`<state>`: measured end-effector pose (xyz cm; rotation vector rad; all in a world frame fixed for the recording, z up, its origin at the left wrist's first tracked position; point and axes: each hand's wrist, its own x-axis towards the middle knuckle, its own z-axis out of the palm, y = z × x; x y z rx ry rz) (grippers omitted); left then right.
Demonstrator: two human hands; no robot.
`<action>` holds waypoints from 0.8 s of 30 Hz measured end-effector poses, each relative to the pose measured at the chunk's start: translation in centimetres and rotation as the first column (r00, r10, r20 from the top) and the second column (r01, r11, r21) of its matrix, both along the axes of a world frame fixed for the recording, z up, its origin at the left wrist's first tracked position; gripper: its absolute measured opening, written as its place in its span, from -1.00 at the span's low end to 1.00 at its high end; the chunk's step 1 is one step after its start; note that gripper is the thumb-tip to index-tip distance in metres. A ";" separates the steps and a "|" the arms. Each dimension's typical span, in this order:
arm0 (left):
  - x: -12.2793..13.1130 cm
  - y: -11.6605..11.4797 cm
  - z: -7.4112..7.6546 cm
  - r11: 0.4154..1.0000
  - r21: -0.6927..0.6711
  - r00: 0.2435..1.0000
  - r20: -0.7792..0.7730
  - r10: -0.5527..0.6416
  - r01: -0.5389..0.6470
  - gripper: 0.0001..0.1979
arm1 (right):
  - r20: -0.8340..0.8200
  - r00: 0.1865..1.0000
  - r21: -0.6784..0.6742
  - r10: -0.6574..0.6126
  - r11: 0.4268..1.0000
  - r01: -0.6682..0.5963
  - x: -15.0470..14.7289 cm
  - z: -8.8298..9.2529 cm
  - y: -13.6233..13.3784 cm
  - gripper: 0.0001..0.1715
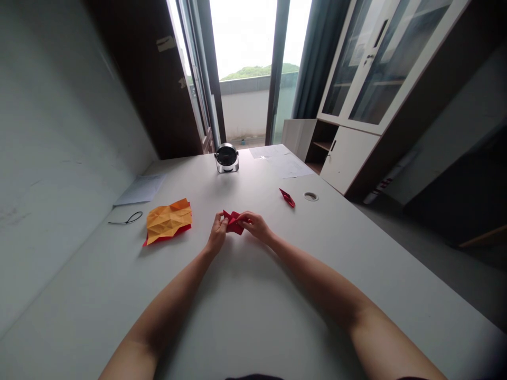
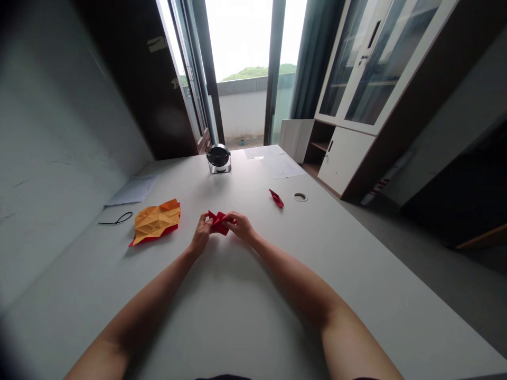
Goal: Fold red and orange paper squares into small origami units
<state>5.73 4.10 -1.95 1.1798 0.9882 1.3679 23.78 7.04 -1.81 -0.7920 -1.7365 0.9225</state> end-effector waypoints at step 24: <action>-0.2 -0.5 -0.2 0.982 0.183 0.926 -0.362 0.105 -0.040 -0.79 | -0.177 0.984 -0.205 -0.023 0.979 -0.014 -0.4 -1.1 0.8 -0.58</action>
